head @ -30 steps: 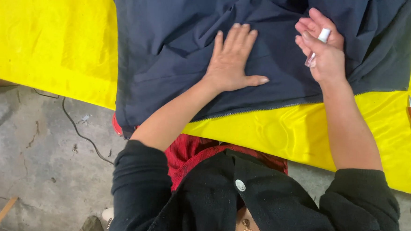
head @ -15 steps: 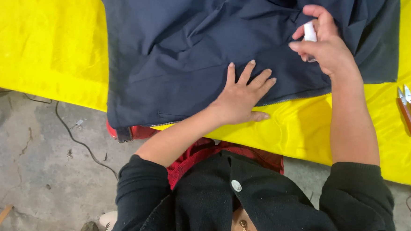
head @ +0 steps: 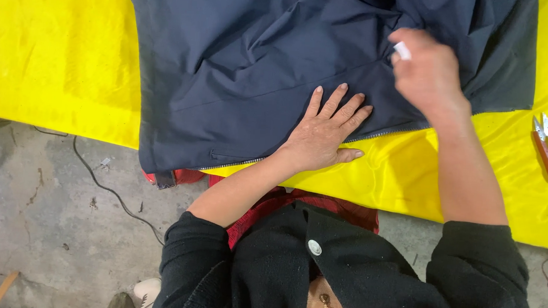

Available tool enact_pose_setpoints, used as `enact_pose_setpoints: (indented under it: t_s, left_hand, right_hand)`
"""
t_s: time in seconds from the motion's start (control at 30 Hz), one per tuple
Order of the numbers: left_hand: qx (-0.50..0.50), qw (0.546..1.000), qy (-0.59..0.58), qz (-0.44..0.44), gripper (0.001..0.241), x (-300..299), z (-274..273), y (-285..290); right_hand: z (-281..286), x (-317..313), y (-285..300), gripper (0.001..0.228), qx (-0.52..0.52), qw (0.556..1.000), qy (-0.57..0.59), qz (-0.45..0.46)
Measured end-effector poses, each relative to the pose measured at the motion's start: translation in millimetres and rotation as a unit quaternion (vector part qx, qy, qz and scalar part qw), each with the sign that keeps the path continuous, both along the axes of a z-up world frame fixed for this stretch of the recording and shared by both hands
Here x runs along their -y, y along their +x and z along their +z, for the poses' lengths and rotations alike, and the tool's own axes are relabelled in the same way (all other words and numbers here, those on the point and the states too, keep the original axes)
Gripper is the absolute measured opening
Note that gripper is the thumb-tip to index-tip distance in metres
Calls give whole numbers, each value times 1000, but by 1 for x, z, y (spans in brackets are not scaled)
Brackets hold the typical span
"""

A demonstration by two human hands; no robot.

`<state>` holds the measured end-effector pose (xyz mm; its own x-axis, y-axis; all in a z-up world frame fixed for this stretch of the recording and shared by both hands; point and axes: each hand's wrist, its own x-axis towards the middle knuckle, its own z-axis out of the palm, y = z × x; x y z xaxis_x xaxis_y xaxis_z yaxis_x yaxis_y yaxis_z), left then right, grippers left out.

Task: The person uses a white marking tool to draw lines on a dark blue jacket and then uses a blue hairdryer to dry or set the marks on the fabric.

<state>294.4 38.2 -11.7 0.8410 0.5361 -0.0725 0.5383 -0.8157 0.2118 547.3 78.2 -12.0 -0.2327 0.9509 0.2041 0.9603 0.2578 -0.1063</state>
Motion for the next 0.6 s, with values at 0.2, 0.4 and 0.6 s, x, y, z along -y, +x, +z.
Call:
enact_pose_setpoints:
  t_s: [0.2,0.4,0.6]
  left_hand:
    - [142,982,31,124,96,14,-2,-7]
    - [-3,982,129,136,88,30,-6,-23]
    - [18,984,136,113,83,30,-9,-28]
  right_hand:
    - [15,11,-43,65,-346,931,-114,42]
    - [-22,-14,-31,60,-576,756,-309,-29]
    - [-37,-14,-22,61,-612,789,-53,-27]
